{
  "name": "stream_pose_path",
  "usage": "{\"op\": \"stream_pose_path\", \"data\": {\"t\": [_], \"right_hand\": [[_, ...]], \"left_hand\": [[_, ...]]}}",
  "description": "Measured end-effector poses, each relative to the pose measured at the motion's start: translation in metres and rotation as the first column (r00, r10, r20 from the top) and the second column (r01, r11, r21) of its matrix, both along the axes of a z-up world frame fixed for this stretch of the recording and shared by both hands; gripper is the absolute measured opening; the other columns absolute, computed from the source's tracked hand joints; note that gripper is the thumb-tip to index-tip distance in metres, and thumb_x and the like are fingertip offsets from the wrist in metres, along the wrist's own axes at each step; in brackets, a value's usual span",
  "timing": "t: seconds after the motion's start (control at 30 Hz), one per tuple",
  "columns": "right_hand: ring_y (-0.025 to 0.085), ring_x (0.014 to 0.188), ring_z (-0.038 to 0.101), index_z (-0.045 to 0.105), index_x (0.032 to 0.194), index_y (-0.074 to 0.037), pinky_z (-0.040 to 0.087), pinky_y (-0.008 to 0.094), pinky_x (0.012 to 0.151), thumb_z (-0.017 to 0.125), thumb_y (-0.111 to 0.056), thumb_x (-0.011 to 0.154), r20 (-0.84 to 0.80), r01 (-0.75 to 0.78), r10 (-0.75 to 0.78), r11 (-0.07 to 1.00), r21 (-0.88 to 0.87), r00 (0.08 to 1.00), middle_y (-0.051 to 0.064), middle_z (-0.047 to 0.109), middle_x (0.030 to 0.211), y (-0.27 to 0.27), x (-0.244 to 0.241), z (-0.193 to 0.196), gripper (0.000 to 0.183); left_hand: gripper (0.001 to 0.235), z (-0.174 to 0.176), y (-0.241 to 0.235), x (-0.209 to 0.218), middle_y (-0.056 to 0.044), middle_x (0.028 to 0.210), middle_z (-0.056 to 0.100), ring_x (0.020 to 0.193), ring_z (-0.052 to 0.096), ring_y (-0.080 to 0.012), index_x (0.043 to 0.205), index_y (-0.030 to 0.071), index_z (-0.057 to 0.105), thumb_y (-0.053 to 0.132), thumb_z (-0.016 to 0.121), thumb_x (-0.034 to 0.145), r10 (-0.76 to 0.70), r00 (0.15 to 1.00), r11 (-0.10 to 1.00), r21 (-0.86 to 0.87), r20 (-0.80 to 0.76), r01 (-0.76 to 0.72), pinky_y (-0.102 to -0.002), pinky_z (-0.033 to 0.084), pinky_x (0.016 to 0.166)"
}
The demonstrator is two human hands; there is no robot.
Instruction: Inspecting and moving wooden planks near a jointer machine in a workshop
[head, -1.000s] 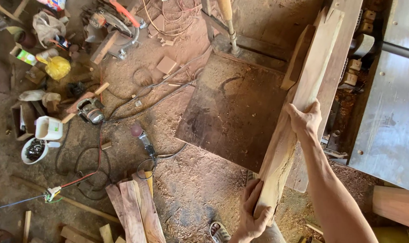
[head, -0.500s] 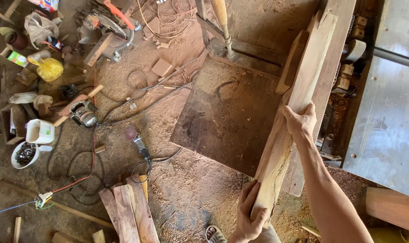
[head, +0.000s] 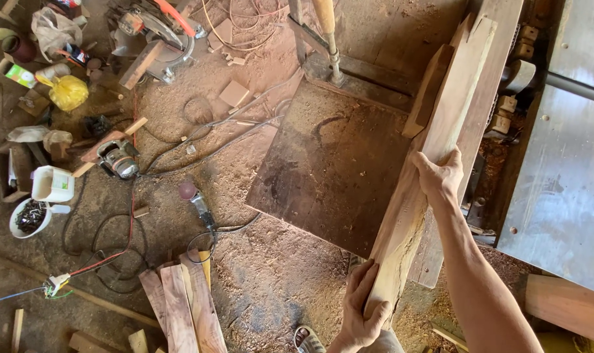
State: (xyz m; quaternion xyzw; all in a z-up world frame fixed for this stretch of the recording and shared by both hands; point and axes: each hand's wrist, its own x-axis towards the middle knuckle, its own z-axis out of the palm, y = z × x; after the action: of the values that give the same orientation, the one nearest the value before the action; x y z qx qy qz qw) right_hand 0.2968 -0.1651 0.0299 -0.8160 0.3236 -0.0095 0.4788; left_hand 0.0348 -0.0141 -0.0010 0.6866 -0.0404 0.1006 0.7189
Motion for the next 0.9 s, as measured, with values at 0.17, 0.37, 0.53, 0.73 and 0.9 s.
{"op": "stream_pose_path", "data": {"t": [0.17,0.37,0.53,0.73,0.9], "right_hand": [[0.018,0.076,0.056,0.055,0.104,-0.017,0.053,0.039,0.061,0.075,-0.034,0.073,0.019,0.010,-0.010,1.000,0.003,1.000,0.001,0.061,0.092,-0.002,0.003,-0.004,0.041],[0.020,0.078,0.058,0.055,0.106,-0.016,0.054,0.040,0.063,0.074,-0.034,0.074,0.018,0.000,0.000,1.000,0.009,1.000,0.003,0.063,0.095,0.000,0.004,0.003,0.041],[0.015,0.069,0.046,0.050,0.094,-0.018,0.043,0.037,0.053,0.075,-0.036,0.072,0.006,0.019,-0.019,1.000,-0.008,1.000,-0.002,0.051,0.083,-0.004,0.009,-0.005,0.038],[0.017,0.074,0.055,0.057,0.106,-0.017,0.051,0.037,0.060,0.076,-0.033,0.072,0.050,0.012,-0.012,1.000,0.006,0.999,0.000,0.063,0.091,-0.007,0.013,-0.009,0.042],[0.018,0.076,0.057,0.057,0.107,-0.017,0.053,0.036,0.062,0.076,-0.033,0.072,0.016,0.023,-0.023,0.999,0.027,1.000,0.000,0.063,0.092,-0.002,0.013,0.003,0.042]], "left_hand": [[0.063,-0.002,0.000,0.002,-0.018,0.151,0.050,0.134,0.054,-0.0352,0.149,0.012,0.051,0.057,0.055,0.105,0.004,1.000,1.000,0.004,-0.003,-0.004,-0.058,0.044,0.108],[0.063,-0.001,-0.002,0.004,-0.016,0.152,0.049,0.137,0.051,-0.0341,0.150,0.014,0.050,0.057,0.056,0.105,-0.007,1.000,1.000,-0.030,-0.014,0.006,-0.059,0.044,0.109],[0.066,-0.002,-0.003,0.006,-0.018,0.152,0.049,0.136,0.052,-0.0347,0.149,0.011,0.051,0.058,0.056,0.104,-0.005,0.999,1.000,-0.002,-0.042,0.005,-0.058,0.044,0.108],[0.063,-0.007,-0.003,0.007,-0.019,0.154,0.047,0.137,0.052,-0.0359,0.150,0.011,0.050,0.053,0.056,0.103,-0.023,0.999,1.000,0.005,-0.039,0.023,-0.058,0.043,0.109],[0.065,-0.008,-0.004,0.009,-0.017,0.153,0.050,0.134,0.054,-0.0354,0.149,0.013,0.052,0.058,0.055,0.102,-0.003,0.998,0.999,0.040,-0.061,0.005,-0.059,0.044,0.106]]}}
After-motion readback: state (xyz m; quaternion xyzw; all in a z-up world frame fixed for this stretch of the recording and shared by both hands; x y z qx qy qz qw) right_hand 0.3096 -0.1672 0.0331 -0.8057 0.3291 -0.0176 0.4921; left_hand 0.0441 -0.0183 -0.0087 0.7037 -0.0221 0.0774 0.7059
